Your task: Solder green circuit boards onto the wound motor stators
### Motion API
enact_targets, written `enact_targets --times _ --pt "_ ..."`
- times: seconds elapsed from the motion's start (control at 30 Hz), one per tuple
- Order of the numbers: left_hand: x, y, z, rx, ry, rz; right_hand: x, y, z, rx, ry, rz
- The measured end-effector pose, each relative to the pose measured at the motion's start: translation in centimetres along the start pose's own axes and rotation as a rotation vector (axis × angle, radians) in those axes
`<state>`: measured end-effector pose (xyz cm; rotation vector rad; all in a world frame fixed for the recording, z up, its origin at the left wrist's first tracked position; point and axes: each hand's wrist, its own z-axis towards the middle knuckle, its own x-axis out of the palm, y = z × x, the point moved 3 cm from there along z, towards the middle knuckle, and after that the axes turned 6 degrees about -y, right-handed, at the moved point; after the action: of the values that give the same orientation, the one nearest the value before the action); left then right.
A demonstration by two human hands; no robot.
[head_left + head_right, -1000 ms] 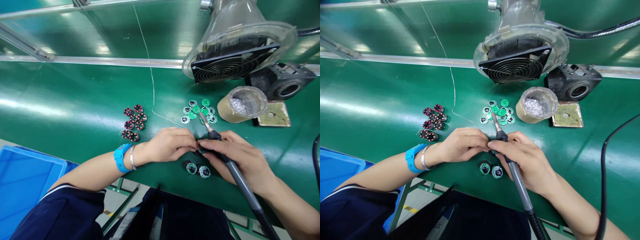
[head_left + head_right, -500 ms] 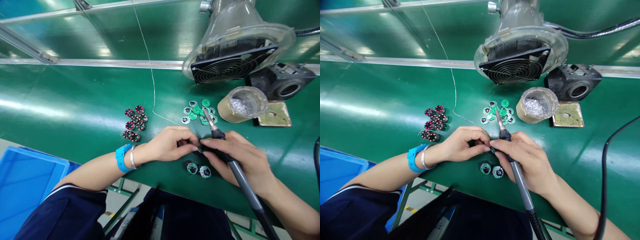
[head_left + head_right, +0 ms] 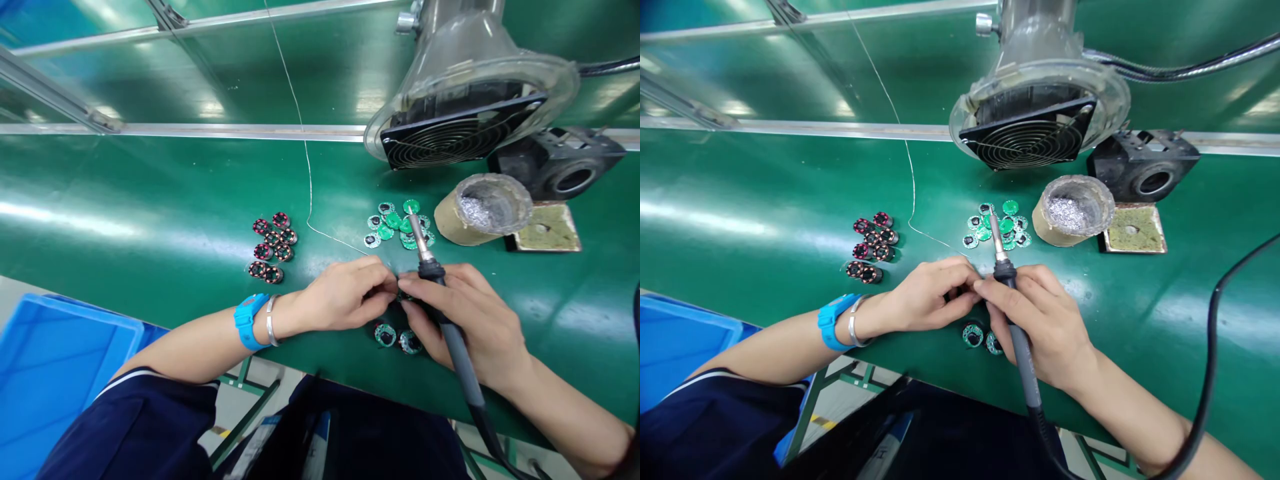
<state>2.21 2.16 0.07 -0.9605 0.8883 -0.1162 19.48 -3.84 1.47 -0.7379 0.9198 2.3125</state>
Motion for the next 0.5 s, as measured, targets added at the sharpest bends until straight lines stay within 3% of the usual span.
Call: enact_targets --times 0.17,0.3,0.5 --pt "-0.11 -0.27 0.09 -0.034 0.005 -0.01 0.0 0.24 -0.59 -0.03 -0.042 0.03" --pt "-0.18 -0.23 0.09 -0.058 0.023 -0.028 0.02 0.13 -0.98 -0.075 0.003 0.042" --pt "-0.37 -0.25 -0.28 0.091 -0.012 0.134 -0.85 0.05 -0.61 0.009 -0.049 0.031"
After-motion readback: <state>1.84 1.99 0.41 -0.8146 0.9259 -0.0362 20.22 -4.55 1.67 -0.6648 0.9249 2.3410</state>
